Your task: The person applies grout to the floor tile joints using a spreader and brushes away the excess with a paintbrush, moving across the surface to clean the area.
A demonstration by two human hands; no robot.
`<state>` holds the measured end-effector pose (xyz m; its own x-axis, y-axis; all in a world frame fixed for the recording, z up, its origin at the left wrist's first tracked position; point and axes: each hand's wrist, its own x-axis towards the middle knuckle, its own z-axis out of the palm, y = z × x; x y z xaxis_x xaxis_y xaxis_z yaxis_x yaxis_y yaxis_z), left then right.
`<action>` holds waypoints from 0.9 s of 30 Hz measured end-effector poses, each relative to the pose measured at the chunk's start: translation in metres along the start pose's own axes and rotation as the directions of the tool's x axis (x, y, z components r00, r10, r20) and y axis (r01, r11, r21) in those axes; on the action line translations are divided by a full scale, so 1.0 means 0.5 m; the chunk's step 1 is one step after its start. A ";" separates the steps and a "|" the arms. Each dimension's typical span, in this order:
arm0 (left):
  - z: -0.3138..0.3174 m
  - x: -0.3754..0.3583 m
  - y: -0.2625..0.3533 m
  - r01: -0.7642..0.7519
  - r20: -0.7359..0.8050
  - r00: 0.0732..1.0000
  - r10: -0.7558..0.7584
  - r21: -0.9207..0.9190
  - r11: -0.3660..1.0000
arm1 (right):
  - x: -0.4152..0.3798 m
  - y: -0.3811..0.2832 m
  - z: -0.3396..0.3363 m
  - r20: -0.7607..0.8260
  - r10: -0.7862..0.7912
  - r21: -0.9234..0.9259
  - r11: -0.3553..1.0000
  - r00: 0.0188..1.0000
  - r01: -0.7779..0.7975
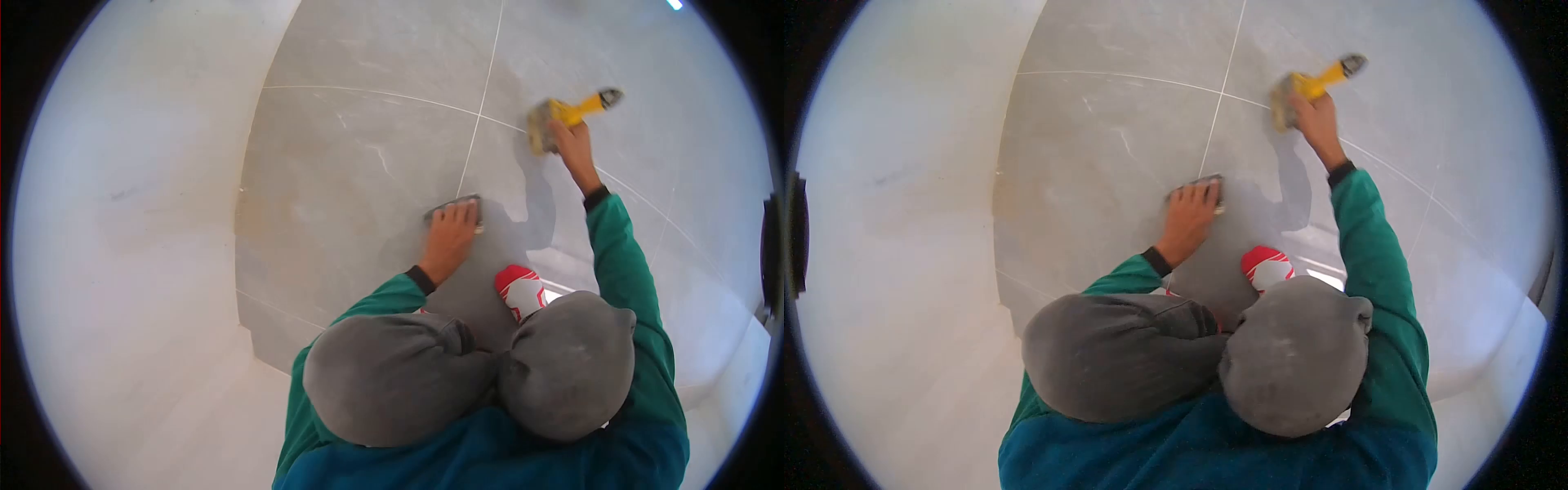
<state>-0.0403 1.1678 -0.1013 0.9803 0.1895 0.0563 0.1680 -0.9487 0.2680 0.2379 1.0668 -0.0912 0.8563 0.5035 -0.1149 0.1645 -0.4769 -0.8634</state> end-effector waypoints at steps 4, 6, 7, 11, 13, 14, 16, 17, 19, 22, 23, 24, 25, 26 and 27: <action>0.073 0.035 -0.082 0.177 -0.169 0.974 -0.150 0.155 0.972 | -0.091 0.000 -0.010 0.075 0.002 -0.050 0.999 0.997 0.002; 0.044 0.081 -0.228 0.376 -0.297 0.911 -0.286 0.312 0.872 | -0.102 -0.080 0.016 0.115 -0.007 -0.087 0.996 0.993 0.017; 0.036 0.081 -0.304 0.443 -0.273 0.886 -0.375 0.257 0.859 | -0.121 -0.094 0.028 0.130 0.021 -0.122 0.993 0.991 -0.005; -0.008 0.049 -0.454 0.617 -0.350 0.776 -0.525 0.247 0.747 | -0.171 -0.069 0.005 0.131 -0.052 -0.126 0.990 0.990 0.068; -0.051 0.015 -0.487 0.631 -0.282 0.772 -0.570 0.220 0.744 | -0.194 -0.120 -0.014 0.134 -0.022 -0.184 0.982 0.991 0.047; -0.061 -0.001 -0.505 0.643 -0.230 0.765 -0.602 0.216 0.735 | -0.190 -0.129 -0.012 0.161 0.015 -0.220 0.975 0.987 0.021; -0.067 -0.025 -0.543 0.618 -0.231 0.784 -0.576 0.207 0.758 | -0.150 -0.102 -0.042 0.166 0.060 -0.275 0.962 0.984 -0.012; -0.071 -0.059 -0.556 0.602 -0.248 0.794 -0.555 0.196 0.774 | -0.150 -0.097 -0.054 0.175 0.090 -0.325 0.945 0.981 -0.028; -0.114 -0.135 -0.573 0.528 -0.330 0.806 -0.491 0.027 0.849 | -0.154 -0.114 -0.054 0.121 0.070 -0.335 0.942 0.990 -0.026; -0.160 -0.240 -0.561 0.576 -0.233 0.740 -0.631 -0.265 0.773 | -0.115 -0.042 -0.102 -0.094 0.148 -0.568 0.804 0.985 -0.175; -0.165 -0.278 -0.552 0.571 -0.184 0.724 -0.665 -0.382 0.727 | -0.097 -0.009 -0.108 -0.179 0.147 -0.601 0.767 0.973 -0.226; -0.193 -0.298 -0.516 0.514 -0.174 0.688 -0.705 -0.570 0.641 | -0.069 0.027 -0.119 -0.227 0.209 -0.593 0.745 0.951 -0.305; -0.227 -0.327 -0.464 0.431 -0.161 0.652 -0.741 -0.725 0.537 | -0.049 0.069 -0.122 -0.308 0.168 -0.567 0.758 0.937 -0.322; -0.222 -0.374 -0.443 0.447 -0.081 0.624 -0.778 -0.779 0.439 | -0.025 0.094 -0.112 -0.329 0.227 -0.554 0.740 0.917 -0.382; -0.206 -0.413 -0.428 0.475 0.014 0.588 -0.809 -0.815 0.331 | 0.033 0.177 -0.081 -0.351 0.066 -0.712 0.629 0.934 -0.312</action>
<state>-0.2895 1.3576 -0.0710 0.4416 0.8752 -0.1975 0.4366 -0.0174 0.8995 0.2863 1.0037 -0.1499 0.9826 0.1857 0.0079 0.1846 -0.9701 -0.1576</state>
